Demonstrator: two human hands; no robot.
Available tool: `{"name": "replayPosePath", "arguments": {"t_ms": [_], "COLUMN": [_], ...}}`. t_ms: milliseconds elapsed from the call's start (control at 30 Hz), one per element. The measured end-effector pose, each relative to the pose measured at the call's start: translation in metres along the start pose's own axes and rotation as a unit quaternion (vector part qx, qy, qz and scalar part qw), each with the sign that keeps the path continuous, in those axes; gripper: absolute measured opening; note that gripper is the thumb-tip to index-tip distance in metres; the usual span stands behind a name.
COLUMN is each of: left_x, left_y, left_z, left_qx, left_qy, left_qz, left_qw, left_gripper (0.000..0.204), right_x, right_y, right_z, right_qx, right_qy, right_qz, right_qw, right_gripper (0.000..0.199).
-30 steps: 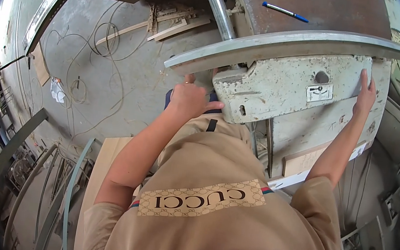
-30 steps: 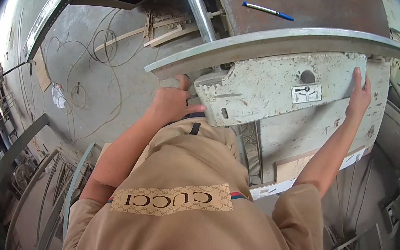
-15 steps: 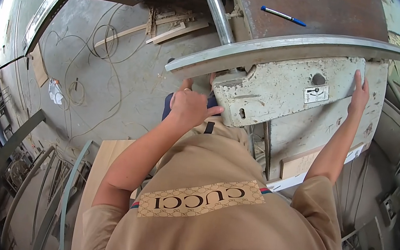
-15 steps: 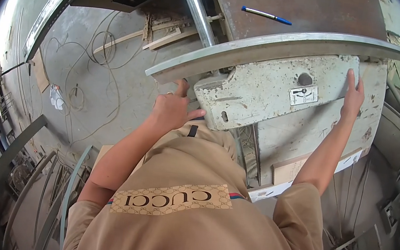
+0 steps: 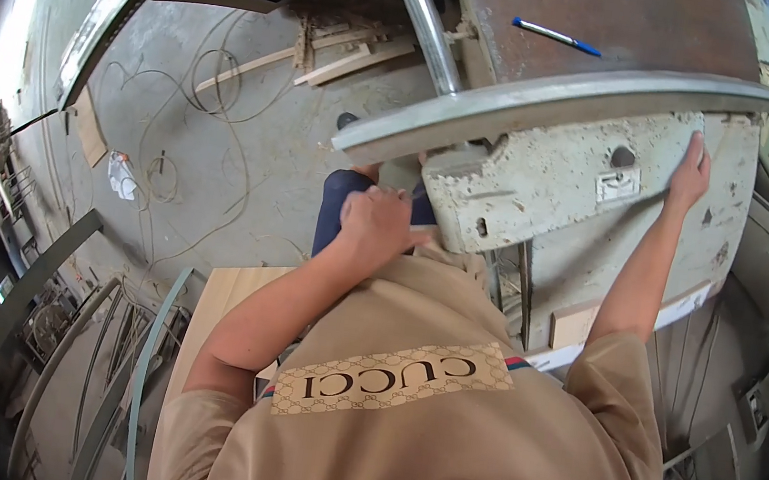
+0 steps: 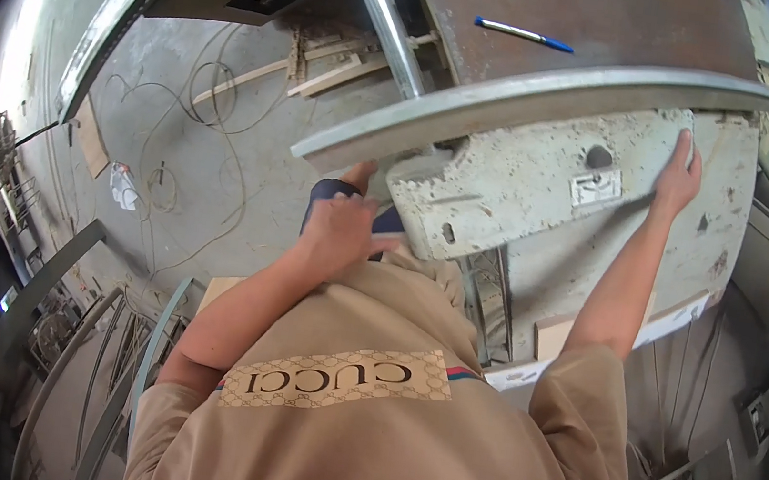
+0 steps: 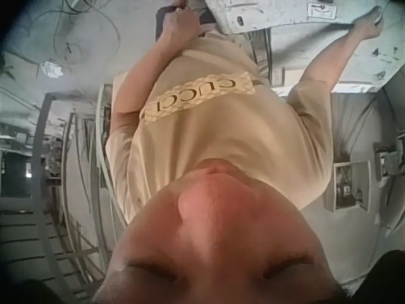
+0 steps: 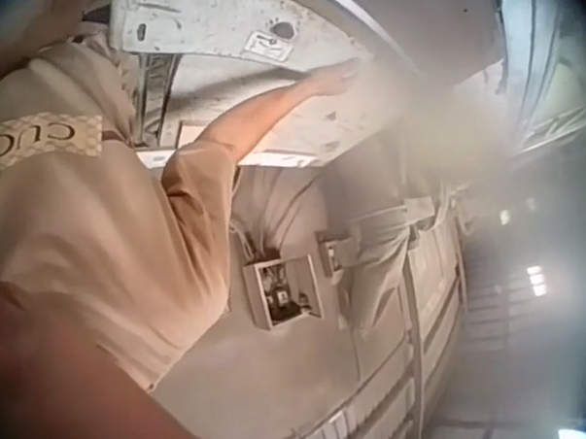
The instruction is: Use a tape measure to check dimensions and adjust settings on a sliding table saw or similar woodworking equipment.
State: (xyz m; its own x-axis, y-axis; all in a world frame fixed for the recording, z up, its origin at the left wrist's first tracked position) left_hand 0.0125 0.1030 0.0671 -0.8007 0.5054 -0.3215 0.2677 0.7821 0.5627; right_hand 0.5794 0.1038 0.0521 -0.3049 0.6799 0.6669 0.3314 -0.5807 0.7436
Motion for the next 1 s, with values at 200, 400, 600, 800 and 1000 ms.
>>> {"name": "replayPosePath", "arguments": {"t_ms": [200, 400, 600, 800, 1000], "left_x": [0.05, 0.189, 0.301, 0.321, 0.326], "left_y": [0.011, 0.016, 0.04, 0.108, 0.141], "left_z": [-0.053, -0.126, -0.202, -0.235, -0.227], "left_qx": [-0.116, -0.076, -0.207, -0.303, -0.208], "left_qy": [-0.05, -0.043, -0.158, -0.293, -0.313], "left_qz": [-0.102, -0.271, -0.461, -0.325, -0.293], "left_qw": [0.987, 0.959, 0.848, 0.847, 0.879], "left_gripper": [0.066, 0.05, 0.084, 0.102, 0.104], "right_x": [0.025, 0.105, 0.288, 0.376, 0.367], "right_y": [-0.021, 0.019, -0.115, -0.183, -0.208], "right_z": [0.007, -0.089, -0.454, -0.656, -0.643], "right_qx": [-0.053, -0.277, 0.229, 0.535, 0.544], "right_qy": [0.062, 0.217, 0.262, -0.025, -0.051], "right_qz": [-0.009, -0.194, 0.158, 0.268, 0.388], "right_qw": [0.997, 0.916, 0.924, 0.8, 0.742], "right_gripper": [0.068, 0.057, 0.026, 0.033, 0.044]}}
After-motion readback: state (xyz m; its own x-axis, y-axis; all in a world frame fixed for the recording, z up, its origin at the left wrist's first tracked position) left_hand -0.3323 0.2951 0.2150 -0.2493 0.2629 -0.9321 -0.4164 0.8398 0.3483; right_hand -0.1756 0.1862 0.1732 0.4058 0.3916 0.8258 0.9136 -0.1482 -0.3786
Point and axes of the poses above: each hand's wrist, its own z-axis towards the middle knuckle, its own y-axis out of the back of the hand, x = y × z, the point moved 4 cm from there along z, towards the middle knuckle, and after that the axes turned 7 degrees about -y, right-handed, at the moved point
